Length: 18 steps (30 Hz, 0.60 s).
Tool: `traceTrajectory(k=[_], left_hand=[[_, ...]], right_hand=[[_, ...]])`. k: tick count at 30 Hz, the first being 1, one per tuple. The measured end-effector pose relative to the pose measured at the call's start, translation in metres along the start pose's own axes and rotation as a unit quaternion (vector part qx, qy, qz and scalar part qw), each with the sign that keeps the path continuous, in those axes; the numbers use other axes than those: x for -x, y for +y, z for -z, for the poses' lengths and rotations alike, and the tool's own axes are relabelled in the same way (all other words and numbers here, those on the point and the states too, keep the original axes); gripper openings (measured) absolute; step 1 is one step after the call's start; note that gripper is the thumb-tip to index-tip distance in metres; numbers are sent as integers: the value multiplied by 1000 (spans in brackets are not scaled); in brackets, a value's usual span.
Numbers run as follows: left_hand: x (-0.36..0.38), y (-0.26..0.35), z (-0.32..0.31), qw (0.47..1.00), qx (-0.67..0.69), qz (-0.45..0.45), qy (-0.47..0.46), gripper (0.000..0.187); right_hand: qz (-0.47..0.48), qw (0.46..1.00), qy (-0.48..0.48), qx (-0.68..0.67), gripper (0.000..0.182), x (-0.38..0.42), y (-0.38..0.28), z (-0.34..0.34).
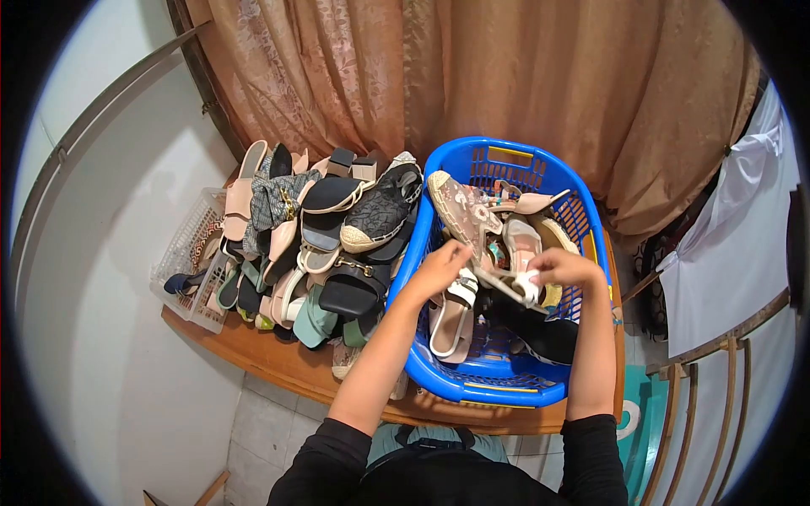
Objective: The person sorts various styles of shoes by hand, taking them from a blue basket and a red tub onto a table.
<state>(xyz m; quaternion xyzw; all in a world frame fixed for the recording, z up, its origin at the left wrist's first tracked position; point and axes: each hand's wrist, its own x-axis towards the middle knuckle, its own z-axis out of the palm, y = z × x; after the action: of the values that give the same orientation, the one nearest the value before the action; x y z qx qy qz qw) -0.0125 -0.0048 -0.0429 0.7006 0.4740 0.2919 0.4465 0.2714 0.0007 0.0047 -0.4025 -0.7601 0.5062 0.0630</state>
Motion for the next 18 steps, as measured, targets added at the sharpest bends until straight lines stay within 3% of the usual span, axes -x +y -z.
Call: traceTrajectory(k=[2,4,7,8,10,11,13,14,16,18], left_hand=[[-3,1,0,981,188,40,34,51],[1,7,6,971,236,43,15,59],[3,16,-1,955,255,-144,-47,85],[7,22,-2,956,242,-160,-52,97],[10,23,-12,968,145,-204,31,103],[10,23,-11,968,145,-202,27,103],[11,29,-6,986,134,-100,0,103],[10,22,-11,974,159,-153,49,73],[9,27,-10,969,199,-137,54,55],[15,43,-7,958,269,-96,28,49]], right_hand=[[7,986,71,-150,22,7,-10,0],[71,967,148,-194,27,0,-11,-3],[60,941,228,-243,33,-17,-22,-14],[52,929,248,-271,34,-22,-37,-24],[104,927,239,-268,33,-33,-47,-39],[122,926,229,-273,33,-33,-55,-45],[150,913,194,-325,36,-32,-71,-54],[174,908,167,-344,35,-31,-73,-56],[196,917,144,-316,35,-26,-80,-58],[200,919,142,-310,34,-18,-91,-57]])
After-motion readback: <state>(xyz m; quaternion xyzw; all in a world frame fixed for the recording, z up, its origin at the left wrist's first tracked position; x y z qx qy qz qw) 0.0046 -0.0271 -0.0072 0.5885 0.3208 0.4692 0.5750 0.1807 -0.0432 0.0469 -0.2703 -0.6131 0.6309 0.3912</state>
